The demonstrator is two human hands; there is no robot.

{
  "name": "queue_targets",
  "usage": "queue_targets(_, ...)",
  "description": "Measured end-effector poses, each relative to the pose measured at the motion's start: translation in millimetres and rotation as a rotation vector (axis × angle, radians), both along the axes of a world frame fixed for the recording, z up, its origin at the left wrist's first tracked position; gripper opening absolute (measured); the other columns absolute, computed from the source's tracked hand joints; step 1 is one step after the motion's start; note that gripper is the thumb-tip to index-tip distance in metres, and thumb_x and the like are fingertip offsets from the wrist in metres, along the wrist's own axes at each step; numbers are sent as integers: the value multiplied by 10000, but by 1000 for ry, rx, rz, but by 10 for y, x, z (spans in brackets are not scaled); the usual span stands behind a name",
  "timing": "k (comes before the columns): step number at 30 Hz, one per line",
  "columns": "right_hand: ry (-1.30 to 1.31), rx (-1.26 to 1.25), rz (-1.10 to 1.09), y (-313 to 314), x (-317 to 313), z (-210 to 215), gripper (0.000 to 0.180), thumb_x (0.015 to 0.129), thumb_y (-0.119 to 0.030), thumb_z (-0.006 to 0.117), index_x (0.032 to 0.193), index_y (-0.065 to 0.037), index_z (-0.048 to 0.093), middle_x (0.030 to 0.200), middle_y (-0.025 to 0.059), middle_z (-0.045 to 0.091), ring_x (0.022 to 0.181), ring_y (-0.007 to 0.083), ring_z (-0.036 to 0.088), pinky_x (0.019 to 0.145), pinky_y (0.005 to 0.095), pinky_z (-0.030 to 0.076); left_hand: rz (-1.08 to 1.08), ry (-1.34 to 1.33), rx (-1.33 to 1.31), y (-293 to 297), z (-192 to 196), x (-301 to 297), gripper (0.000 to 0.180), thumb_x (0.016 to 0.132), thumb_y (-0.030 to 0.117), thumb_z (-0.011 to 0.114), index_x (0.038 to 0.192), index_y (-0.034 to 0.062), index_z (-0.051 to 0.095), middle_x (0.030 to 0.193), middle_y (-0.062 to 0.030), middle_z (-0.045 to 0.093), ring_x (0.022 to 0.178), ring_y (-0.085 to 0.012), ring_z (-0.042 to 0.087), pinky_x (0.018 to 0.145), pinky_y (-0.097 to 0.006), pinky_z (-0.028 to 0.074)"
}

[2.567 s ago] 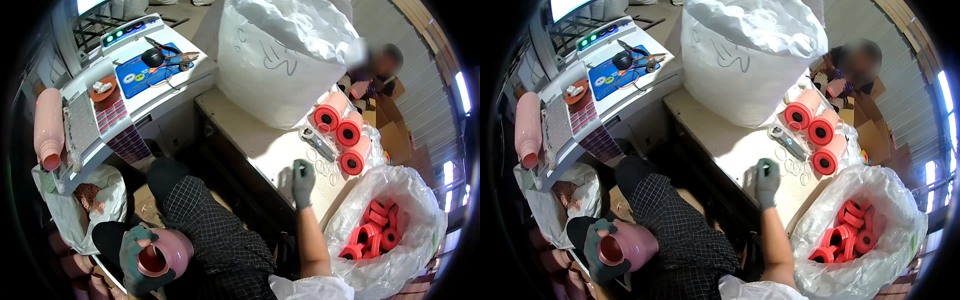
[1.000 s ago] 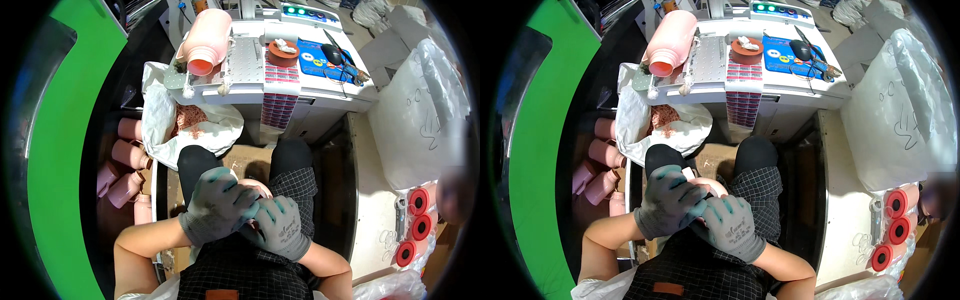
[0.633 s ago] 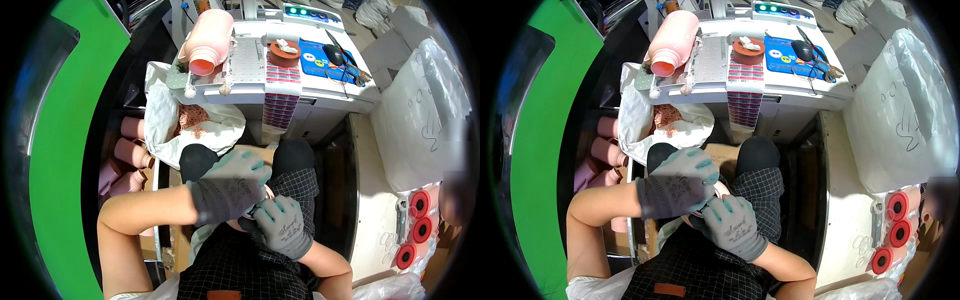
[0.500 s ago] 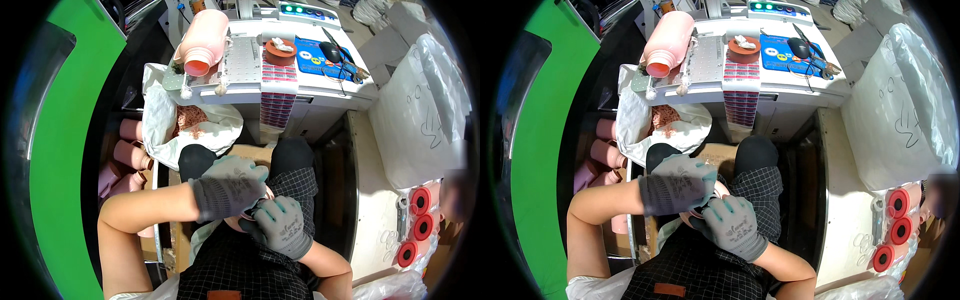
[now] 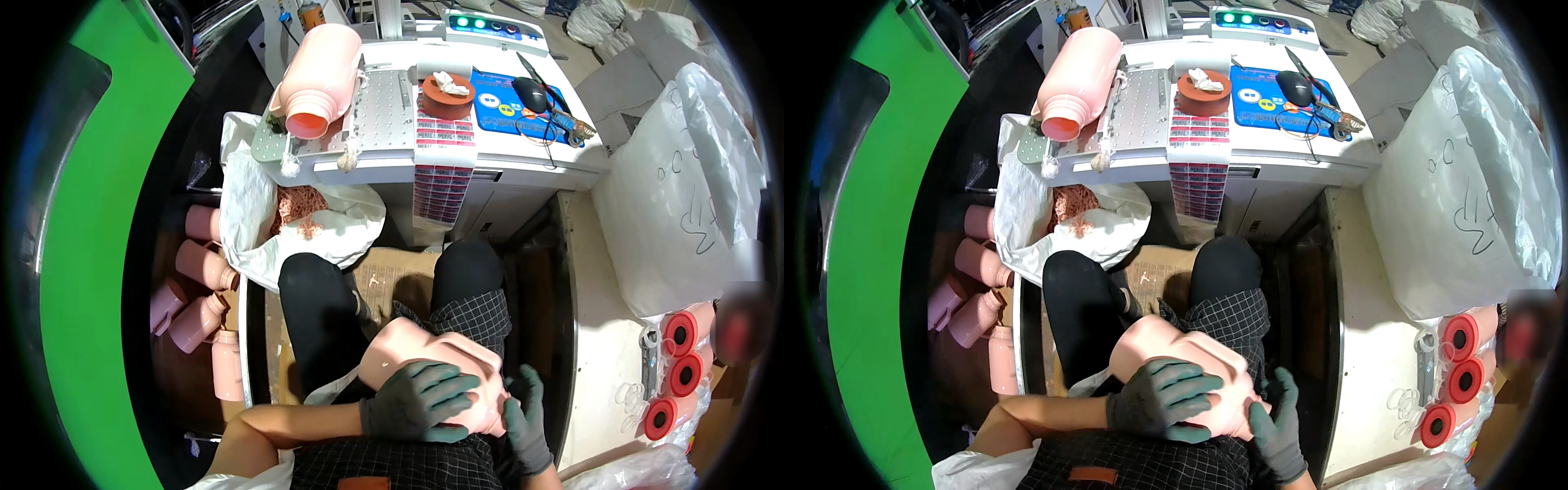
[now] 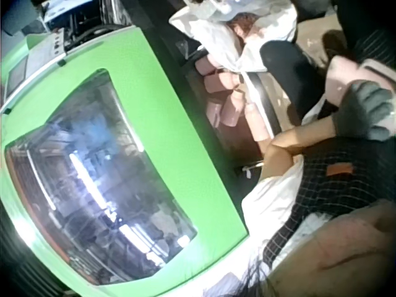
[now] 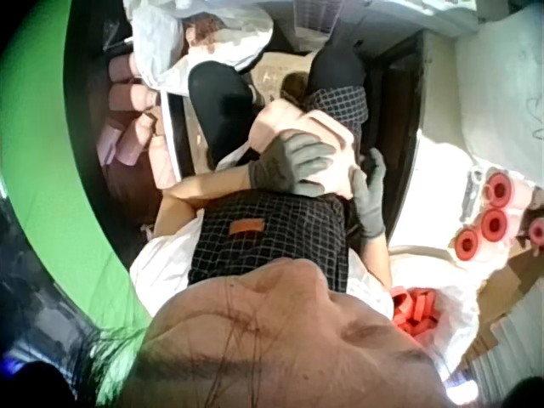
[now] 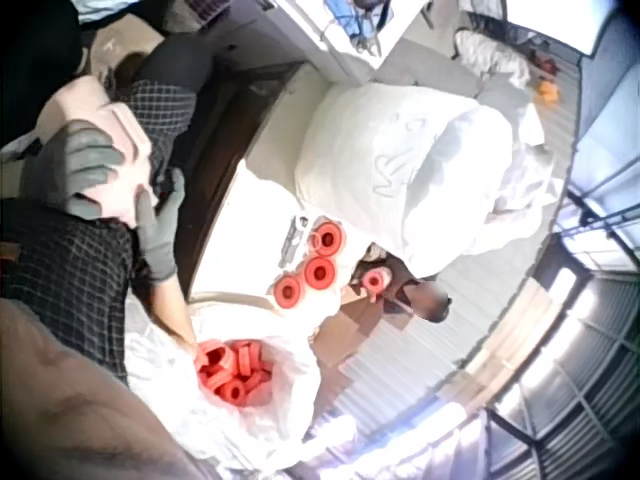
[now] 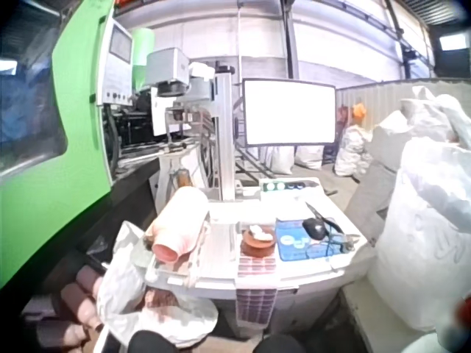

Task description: The person assembles pink mugs by attaching red circular bases and applying labels. They pick up a mug, insert a red base into the bottom, wipe the surface, and apply a label from a roll on the workstation.

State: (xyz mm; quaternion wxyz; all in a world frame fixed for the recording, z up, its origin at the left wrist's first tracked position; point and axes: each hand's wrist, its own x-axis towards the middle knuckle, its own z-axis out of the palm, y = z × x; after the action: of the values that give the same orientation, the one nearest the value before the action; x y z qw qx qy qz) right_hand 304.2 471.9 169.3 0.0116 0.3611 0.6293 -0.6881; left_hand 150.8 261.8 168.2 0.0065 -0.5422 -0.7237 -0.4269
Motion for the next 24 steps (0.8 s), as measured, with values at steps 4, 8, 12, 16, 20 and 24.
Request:
queue_targets(4,-14,-546,-170,271,200,-585,424,1086,-215,490,1422,36,548,1186,145,691,1071,208,671,952,359,566,76,200,66,100,305,-656,348,871,299,765,1125,66,711,1187,-113,728,1050,-290,720,887,-435,583)
queue_targets(8,218,-265,-357,336,-259,45,633,1040,-351,577,1521,31,422,1456,215,555,1290,306,603,1060,434,528,488,-867,422,422,30,-1665,636,919,271,782,1379,-91,533,1159,-150,654,961,-225,671,831,-362,563)
queue_targets(12,382,525,-136,461,-275,-118,1018,848,-344,816,1630,7,268,1604,214,407,1452,333,452,1176,479,410,701,-1024,-162,634,-1050,-2821,920,788,509,864,1380,-116,539,1153,-204,701,978,-274,699,871,-351,569)
queue_targets(16,390,573,-23,440,-178,-274,1136,722,-259,904,1622,14,266,1620,194,369,1458,330,442,1201,488,380,366,-1054,11,584,-1178,-3086,726,804,264,906,1359,-58,568,1104,-139,735,1004,-203,706,893,-320,582)
queue_targets(20,361,440,-186,290,-108,-442,1190,726,-243,908,1638,21,189,1621,224,341,1464,341,432,1195,504,387,355,-841,184,572,-519,-2832,646,856,148,859,1378,-33,524,1125,-129,719,989,-155,686,854,-295,580)
queue_targets(24,315,623,-99,332,-154,-311,1104,829,-412,823,1643,11,209,1609,209,382,1450,325,453,1192,451,381,633,-454,54,729,-363,-2964,519,872,96,819,1319,-25,585,940,-35,697,799,-103,645,759,-262,544)
